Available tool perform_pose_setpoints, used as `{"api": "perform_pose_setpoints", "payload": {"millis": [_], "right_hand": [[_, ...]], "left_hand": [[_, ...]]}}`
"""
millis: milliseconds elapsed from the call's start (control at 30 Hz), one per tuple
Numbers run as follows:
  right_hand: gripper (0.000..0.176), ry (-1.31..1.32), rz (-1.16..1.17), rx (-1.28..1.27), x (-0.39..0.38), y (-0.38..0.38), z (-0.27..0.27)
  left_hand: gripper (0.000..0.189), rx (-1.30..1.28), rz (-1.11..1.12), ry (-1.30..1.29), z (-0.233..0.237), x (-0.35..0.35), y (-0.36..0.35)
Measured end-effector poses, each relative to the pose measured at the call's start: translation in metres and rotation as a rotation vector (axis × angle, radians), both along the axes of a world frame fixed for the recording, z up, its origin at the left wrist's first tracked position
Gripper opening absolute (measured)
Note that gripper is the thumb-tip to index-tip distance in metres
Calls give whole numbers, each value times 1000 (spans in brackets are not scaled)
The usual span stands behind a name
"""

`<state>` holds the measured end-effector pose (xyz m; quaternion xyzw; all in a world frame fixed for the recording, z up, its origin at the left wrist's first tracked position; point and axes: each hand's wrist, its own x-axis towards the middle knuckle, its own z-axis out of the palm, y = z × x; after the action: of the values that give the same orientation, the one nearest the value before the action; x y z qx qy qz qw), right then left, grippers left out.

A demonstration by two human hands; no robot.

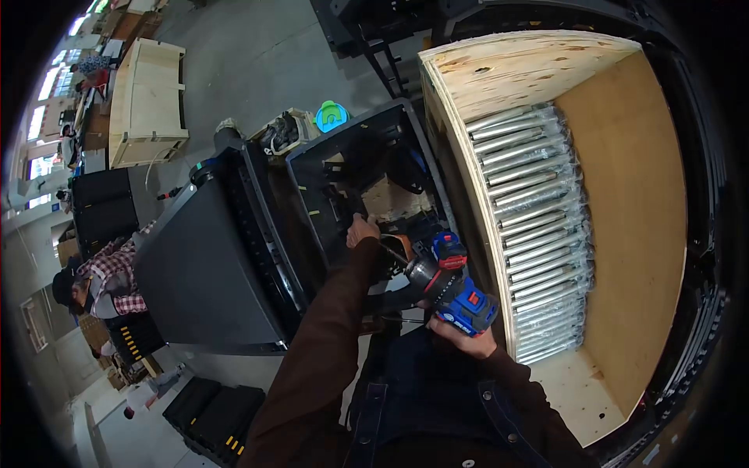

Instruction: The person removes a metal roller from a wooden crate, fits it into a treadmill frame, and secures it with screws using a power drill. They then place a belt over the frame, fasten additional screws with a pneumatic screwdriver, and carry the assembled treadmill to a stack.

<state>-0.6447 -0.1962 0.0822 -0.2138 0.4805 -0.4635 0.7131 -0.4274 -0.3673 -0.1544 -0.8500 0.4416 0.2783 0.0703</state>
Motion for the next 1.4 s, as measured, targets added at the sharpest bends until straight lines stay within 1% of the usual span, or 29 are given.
{"api": "perform_pose_setpoints", "payload": {"millis": [33, 167, 233, 267, 333, 400, 433, 467, 533, 600, 667, 700, 733, 800, 833, 867, 900, 967, 1033, 1067, 1100, 1167, 1200, 1267, 1400], "right_hand": [[45, 24, 37, -19, -2, 2, -3], [46, 41, 51, -46, -2, 3, -6], [46, 58, 42, -11, -5, 5, -5], [46, 61, 55, -24, -6, 6, -5], [40, 76, -13, -64, -4, 9, -3], [42, 93, -11, -18, -5, 10, 9], [43, 103, -17, -9, -5, 11, 10], [44, 107, -25, -56, -5, 14, 6], [44, 54, -89, -79, -3, 11, 16], [45, 59, -101, -92, -1, 9, 19], [45, 24, -121, -108, 2, 8, 18], [45, 34, -122, -124, 5, 7, 22], [45, 38, -109, -125, 8, 5, 26], [45, 48, -92, -133, 10, 2, 28], [46, 38, -73, -114, 12, 4, 22], [47, 27, -56, -96, 13, 4, 19], [47, 37, -57, -104, 15, 1, 24], [49, 100, -12, -123, 22, -2, 34], [51, 100, -10, -135, 27, -5, 34], [51, 78, -18, -122, 31, -7, 35], [51, 60, -26, -112, 36, -8, 36], [51, 60, -8, -144, 41, -16, 33], [52, 51, 7, -170, 44, -20, 34], [51, 73, 60, -188, 48, -38, 42], [48, 187, 235, -257, 67, -103, 63]], "left_hand": [[35, -41, 31, 12, -1, 0, 0], [31, -133, 122, 46, 9, -1, -1], [29, -207, 231, 89, 8, 1, 0], [29, -221, 245, 92, 7, 1, 0], [32, -227, 308, 236, 11, -3, 4], [40, -516, 258, 559, 26, -11, 20], [42, -559, 274, 648, 61, -20, 27], [45, -601, 282, 742, 110, -29, 33], [45, -489, 345, 1110, 170, -9, 47], [43, -663, 225, 1193, 248, 15, 59], [41, -907, 195, 1091, 278, 47, 58], [39, -989, 124, 864, 281, 66, 50], [36, -1059, 61, 632, 276, 84, 37], [35, -1063, 125, 489, 231, 118, 1], [37, -963, 231, 588, 237, 117, -12], [37, -970, 232, 596, 229, 116, -25], [40, -997, 242, 585, 210, 112, -40], [42, -1022, 259, 583, 202, 101, -56], [49, -985, 125, 409, 218, 92, -64], [55, -933, 78, 375, 227, 88, -67], [55, -935, 83, 381, 221, 91, -66], [57, -932, -18, 251, 212, 95, -68], [57, -934, -10, 256, 210, 96, -66], [58, -1030, -51, 266, 207, 96, -58], [58, -977, -9, 337, 211, 98, -55]]}}
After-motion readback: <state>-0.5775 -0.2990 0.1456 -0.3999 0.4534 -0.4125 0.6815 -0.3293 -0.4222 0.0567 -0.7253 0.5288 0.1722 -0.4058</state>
